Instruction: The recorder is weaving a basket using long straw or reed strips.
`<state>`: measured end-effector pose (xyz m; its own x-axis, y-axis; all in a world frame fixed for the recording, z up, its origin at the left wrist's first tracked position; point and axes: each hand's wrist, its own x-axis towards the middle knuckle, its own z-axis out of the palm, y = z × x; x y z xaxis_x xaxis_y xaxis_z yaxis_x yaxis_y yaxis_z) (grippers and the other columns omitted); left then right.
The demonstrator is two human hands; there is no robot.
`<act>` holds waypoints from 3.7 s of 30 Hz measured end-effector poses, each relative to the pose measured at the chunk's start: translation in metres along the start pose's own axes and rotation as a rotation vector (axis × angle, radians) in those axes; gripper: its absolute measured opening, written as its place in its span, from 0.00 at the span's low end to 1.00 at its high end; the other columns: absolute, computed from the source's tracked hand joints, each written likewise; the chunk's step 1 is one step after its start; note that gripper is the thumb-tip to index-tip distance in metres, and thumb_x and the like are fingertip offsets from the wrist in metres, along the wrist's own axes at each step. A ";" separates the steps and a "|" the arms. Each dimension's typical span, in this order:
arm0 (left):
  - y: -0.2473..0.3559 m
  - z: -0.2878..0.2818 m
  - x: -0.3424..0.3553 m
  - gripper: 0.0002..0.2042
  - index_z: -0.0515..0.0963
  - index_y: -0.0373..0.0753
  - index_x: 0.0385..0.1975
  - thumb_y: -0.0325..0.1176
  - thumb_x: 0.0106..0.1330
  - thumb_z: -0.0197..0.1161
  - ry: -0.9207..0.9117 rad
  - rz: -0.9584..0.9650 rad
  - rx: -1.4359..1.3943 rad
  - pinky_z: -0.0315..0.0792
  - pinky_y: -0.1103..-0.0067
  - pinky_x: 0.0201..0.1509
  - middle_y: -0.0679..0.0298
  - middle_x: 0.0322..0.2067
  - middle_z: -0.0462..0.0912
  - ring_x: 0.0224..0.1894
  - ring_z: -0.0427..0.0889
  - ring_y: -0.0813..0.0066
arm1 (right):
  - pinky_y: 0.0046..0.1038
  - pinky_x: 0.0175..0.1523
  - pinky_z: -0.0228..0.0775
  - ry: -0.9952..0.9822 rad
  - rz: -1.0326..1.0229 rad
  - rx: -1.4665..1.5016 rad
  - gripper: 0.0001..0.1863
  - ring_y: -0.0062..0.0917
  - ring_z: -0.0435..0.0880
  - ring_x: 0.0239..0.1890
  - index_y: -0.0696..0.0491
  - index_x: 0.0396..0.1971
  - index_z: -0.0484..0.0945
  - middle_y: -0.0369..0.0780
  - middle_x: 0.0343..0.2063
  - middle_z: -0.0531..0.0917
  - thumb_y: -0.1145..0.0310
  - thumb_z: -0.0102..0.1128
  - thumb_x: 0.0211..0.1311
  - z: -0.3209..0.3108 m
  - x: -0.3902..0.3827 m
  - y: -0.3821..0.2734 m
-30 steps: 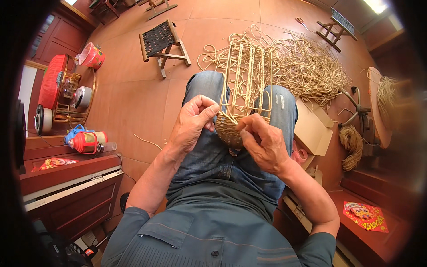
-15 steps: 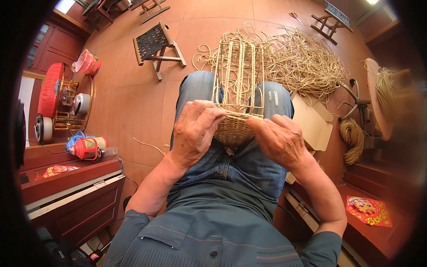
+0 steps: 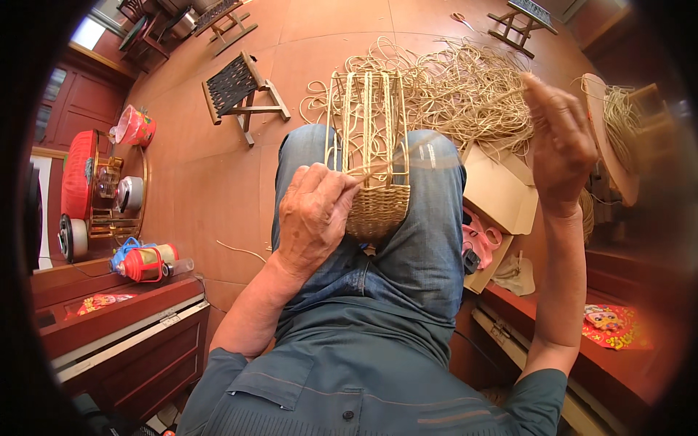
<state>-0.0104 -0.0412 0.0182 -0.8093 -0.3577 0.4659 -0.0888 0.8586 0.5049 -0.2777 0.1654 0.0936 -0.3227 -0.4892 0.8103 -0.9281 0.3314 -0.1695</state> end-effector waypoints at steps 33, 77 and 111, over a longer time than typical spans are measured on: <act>0.020 -0.003 -0.013 0.09 0.77 0.37 0.49 0.25 0.73 0.67 -0.097 -0.305 -0.259 0.82 0.62 0.40 0.51 0.36 0.88 0.37 0.90 0.49 | 0.27 0.60 0.82 -0.544 1.277 1.582 0.32 0.25 0.91 0.52 0.62 0.72 0.68 0.43 0.50 0.90 0.72 0.71 0.73 0.086 -0.098 -0.120; 0.038 0.010 -0.016 0.16 0.82 0.37 0.59 0.25 0.73 0.67 -0.159 -0.241 -0.371 0.83 0.67 0.46 0.52 0.48 0.90 0.40 0.91 0.55 | 0.22 0.55 0.81 -0.042 1.320 1.409 0.24 0.19 0.88 0.48 0.63 0.67 0.72 0.40 0.48 0.88 0.78 0.60 0.73 0.083 -0.120 -0.149; 0.060 0.032 0.001 0.25 0.72 0.27 0.66 0.25 0.70 0.67 -0.332 -0.211 -0.281 0.80 0.61 0.34 0.49 0.28 0.85 0.29 0.88 0.51 | 0.30 0.65 0.83 -0.306 1.270 1.701 0.30 0.28 0.87 0.60 0.56 0.77 0.65 0.45 0.61 0.85 0.68 0.62 0.81 0.068 -0.122 -0.098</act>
<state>-0.0352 0.0218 0.0254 -0.9362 -0.3375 0.0985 -0.1474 0.6310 0.7616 -0.1595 0.1375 -0.0268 -0.5944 -0.7832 -0.1821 0.5923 -0.2733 -0.7579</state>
